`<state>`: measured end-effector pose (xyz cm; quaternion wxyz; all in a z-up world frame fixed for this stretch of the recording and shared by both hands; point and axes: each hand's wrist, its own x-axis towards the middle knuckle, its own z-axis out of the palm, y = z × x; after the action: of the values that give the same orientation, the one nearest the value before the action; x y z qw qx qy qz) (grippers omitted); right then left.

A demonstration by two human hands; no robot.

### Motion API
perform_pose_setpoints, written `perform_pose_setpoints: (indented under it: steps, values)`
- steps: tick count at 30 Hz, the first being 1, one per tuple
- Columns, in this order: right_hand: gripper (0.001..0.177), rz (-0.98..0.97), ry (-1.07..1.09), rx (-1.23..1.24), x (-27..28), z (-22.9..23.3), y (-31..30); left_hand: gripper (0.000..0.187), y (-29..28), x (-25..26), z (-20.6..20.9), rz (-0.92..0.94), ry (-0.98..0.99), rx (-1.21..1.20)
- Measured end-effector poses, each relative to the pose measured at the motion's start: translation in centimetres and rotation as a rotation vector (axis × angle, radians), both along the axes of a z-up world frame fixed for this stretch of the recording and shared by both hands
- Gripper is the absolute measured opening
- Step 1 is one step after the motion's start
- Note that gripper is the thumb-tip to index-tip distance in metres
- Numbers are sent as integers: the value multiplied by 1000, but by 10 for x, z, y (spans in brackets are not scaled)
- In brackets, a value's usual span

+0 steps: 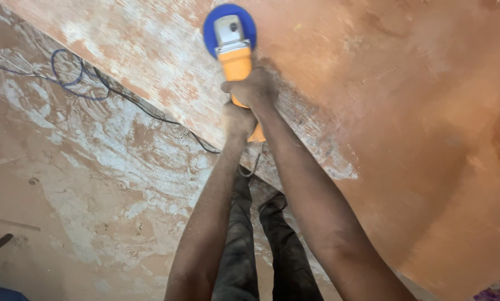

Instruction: The person uses an electric sander to smooth the surface of a large wooden board. They move the tool back and forth across the board, removing the old finish and creating a uniform surface.

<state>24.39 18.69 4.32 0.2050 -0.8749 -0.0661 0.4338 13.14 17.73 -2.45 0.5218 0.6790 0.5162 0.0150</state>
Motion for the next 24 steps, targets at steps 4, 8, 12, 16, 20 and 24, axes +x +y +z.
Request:
perform_pose_setpoints:
  steps: [4,8,12,16,20,24]
  values:
    - [50,-169,-24,134,-2,-9,-50,78,-27,16,40,-168,267,-24]
    - [42,-391,41,104,-32,-9,-138,89,-79,2,94,-204,351,-250]
    - [44,-333,59,-148,-45,-10,-163,63,-105,-18,94,-276,345,-270]
    - [48,-112,47,-84,-46,-13,-107,62,-90,-26,56,-51,338,-274]
    - [52,10,81,37,-23,-10,-13,62,-18,-9,13,-46,155,1]
    - [67,-63,15,10,22,4,42,52,45,34,8,31,-9,-101]
